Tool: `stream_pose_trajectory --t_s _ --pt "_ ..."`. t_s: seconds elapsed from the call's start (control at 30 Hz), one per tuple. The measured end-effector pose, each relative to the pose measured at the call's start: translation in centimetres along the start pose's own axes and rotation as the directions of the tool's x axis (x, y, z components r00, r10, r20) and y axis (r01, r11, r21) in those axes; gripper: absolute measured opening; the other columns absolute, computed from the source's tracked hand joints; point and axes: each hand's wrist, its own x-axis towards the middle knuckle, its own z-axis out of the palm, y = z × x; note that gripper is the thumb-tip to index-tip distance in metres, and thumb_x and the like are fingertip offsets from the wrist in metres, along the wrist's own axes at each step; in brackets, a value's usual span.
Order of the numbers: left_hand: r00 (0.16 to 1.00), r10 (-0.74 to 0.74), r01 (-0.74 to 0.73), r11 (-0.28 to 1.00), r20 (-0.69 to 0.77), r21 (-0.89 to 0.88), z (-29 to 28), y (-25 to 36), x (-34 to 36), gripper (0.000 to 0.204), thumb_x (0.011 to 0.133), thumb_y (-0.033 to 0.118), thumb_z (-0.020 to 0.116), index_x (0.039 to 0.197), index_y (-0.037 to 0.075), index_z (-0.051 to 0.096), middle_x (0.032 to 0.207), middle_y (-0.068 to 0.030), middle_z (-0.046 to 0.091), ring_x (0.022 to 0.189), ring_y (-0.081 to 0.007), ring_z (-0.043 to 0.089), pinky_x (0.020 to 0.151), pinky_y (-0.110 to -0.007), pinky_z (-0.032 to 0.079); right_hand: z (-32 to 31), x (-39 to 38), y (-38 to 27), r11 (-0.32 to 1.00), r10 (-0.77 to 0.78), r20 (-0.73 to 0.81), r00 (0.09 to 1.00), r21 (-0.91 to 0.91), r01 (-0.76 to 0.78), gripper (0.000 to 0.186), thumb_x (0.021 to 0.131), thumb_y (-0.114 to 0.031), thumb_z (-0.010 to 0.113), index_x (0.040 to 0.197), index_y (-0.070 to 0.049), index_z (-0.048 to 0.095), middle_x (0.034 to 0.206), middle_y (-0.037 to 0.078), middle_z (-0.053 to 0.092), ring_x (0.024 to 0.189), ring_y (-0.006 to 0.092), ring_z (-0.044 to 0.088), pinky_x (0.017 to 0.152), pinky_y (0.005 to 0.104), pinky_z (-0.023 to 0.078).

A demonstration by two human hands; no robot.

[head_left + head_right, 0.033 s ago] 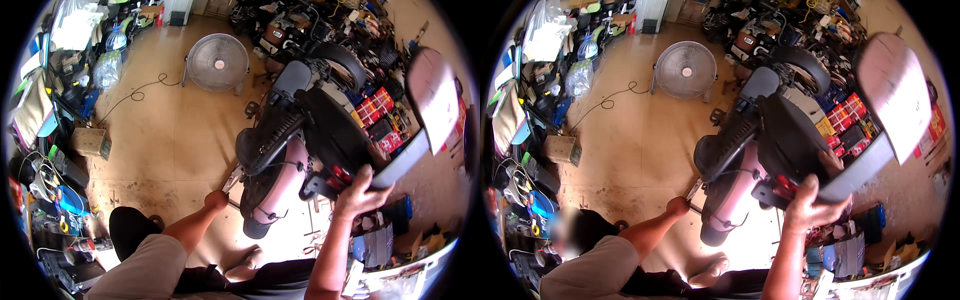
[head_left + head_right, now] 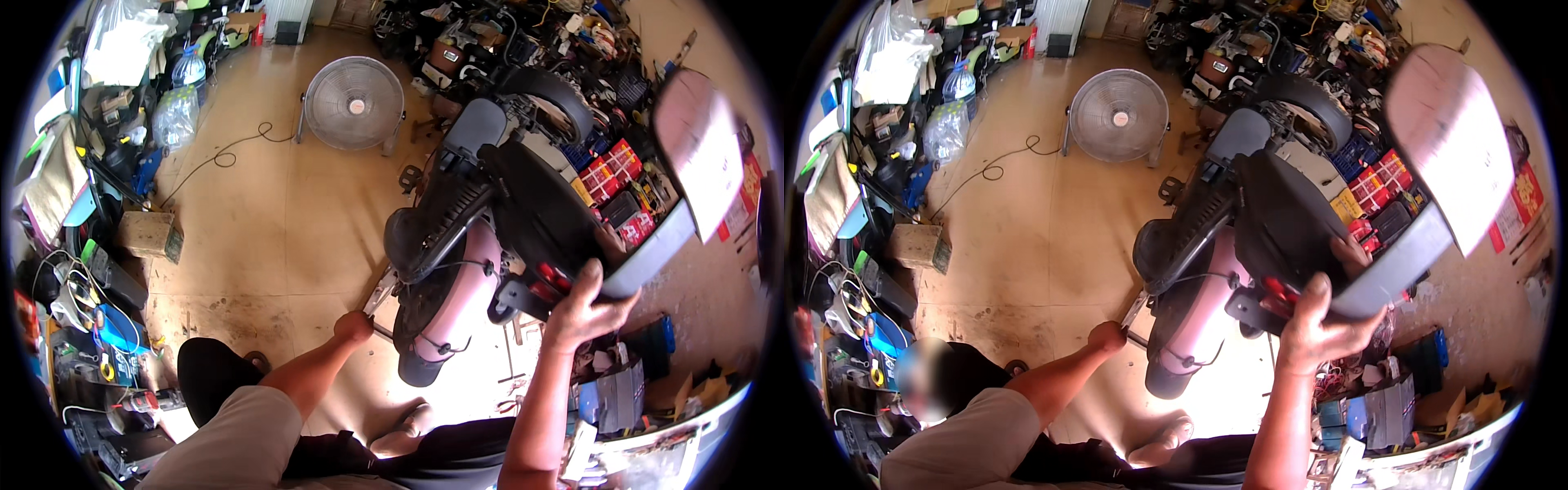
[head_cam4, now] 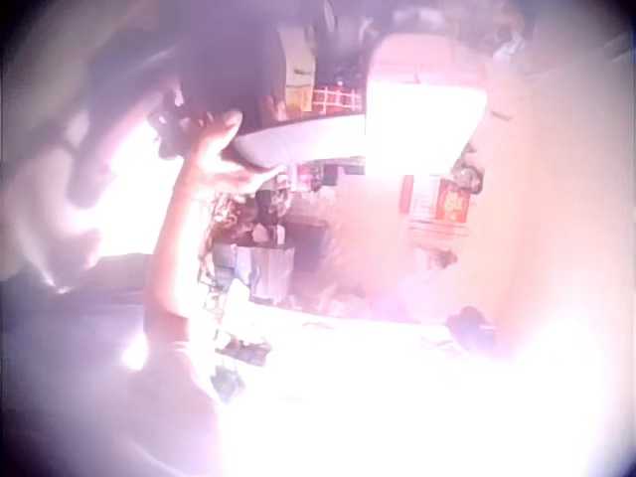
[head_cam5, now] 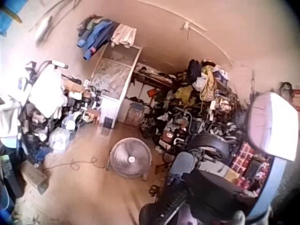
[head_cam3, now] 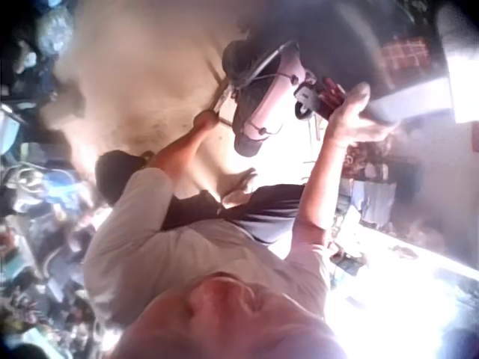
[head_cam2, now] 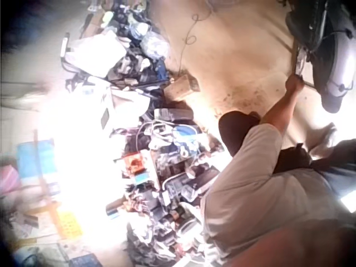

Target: The person uses a wrench to loosen the rear wheel of a motorcycle, removes the axle, and pulls the wheel away from the frame before removing a hub component.

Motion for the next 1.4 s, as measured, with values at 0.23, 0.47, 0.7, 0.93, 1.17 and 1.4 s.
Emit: stream_pose_trajectory --t_s 0.23,0.47,0.7,0.93,1.17,1.4 --pt "0.841 0.101 0.070 0.954 0.531 -0.292 -13.2 5.4 -6.1 0.017 0.098 0.020 0.058 0.104 0.005 0.065 0.083 -0.0134 0.075 0.055 -0.0205 0.067 0.049 -0.034 0.049 -0.6 0.1 -1.6 0.974 0.168 0.036 0.985 0.148 -0.171 0.049 0.088 -0.013 0.082 0.126 0.008 0.060 0.117 0.016 0.076 0.114 0.0254 0.070 0.109 0.0406 0.050" --pt "0.915 0.362 0.041 0.356 0.178 -0.934 -23.5 11.5 -11.0 0.036 0.105 0.039 0.066 0.121 0.007 0.062 0.093 -0.0081 0.070 0.074 -0.0158 0.069 0.059 -0.027 0.048 -2.2 0.4 -2.2 0.937 0.264 0.075 0.962 0.216 -0.274 0.047 0.087 -0.015 0.085 0.124 0.005 0.065 0.117 0.013 0.076 0.104 0.0185 0.070 0.101 0.0349 0.052" --pt "0.996 0.072 -0.078 0.617 -0.043 -0.783 -18.7 11.4 -11.7 0.037 0.104 0.039 0.068 0.103 0.002 0.063 0.078 -0.0063 0.066 0.057 -0.0142 0.065 0.048 -0.028 0.047 -1.9 0.3 -1.3 0.966 0.225 0.033 0.974 0.122 -0.227 0.050 0.079 -0.018 0.090 0.117 0.005 0.067 0.108 0.013 0.077 0.090 0.0191 0.072 0.090 0.0328 0.056" --pt "0.974 0.020 0.187 0.476 0.224 -0.859 -20.0 12.6 -12.1 0.037 0.103 0.044 0.068 0.103 0.007 0.061 0.081 -0.0109 0.069 0.064 -0.0231 0.070 0.049 -0.030 0.047 -2.2 -0.1 -1.3 0.925 0.298 0.094 0.950 0.216 -0.312 0.052 0.086 -0.015 0.087 0.127 0.005 0.062 0.119 0.013 0.076 0.105 0.0178 0.069 0.102 0.0340 0.052" --pt "0.857 0.159 0.502 -0.034 0.491 -0.864 -14.5 7.7 -6.7 0.014 0.098 0.018 0.072 0.105 0.009 0.064 0.087 -0.0091 0.072 0.065 -0.0228 0.069 0.046 -0.028 0.047 -2.6 0.2 -1.7 0.936 0.284 0.135 0.949 0.174 -0.305 0.060 0.087 -0.023 0.088 0.131 0.006 0.059 0.121 0.014 0.076 0.106 0.0185 0.070 0.103 0.0348 0.052" --pt "0.983 0.109 0.132 0.155 0.150 -0.979 -12.4 10.0 -8.3 0.022 0.091 0.002 0.069 0.113 -0.001 0.072 0.075 -0.0050 0.065 0.050 -0.0120 0.056 0.037 -0.026 0.038 -2.7 0.1 -1.1 0.953 0.265 0.159 0.951 0.108 -0.283 0.061 0.087 -0.023 0.087 0.132 0.006 0.058 0.124 0.015 0.075 0.115 0.0218 0.069 0.108 0.0383 0.049"
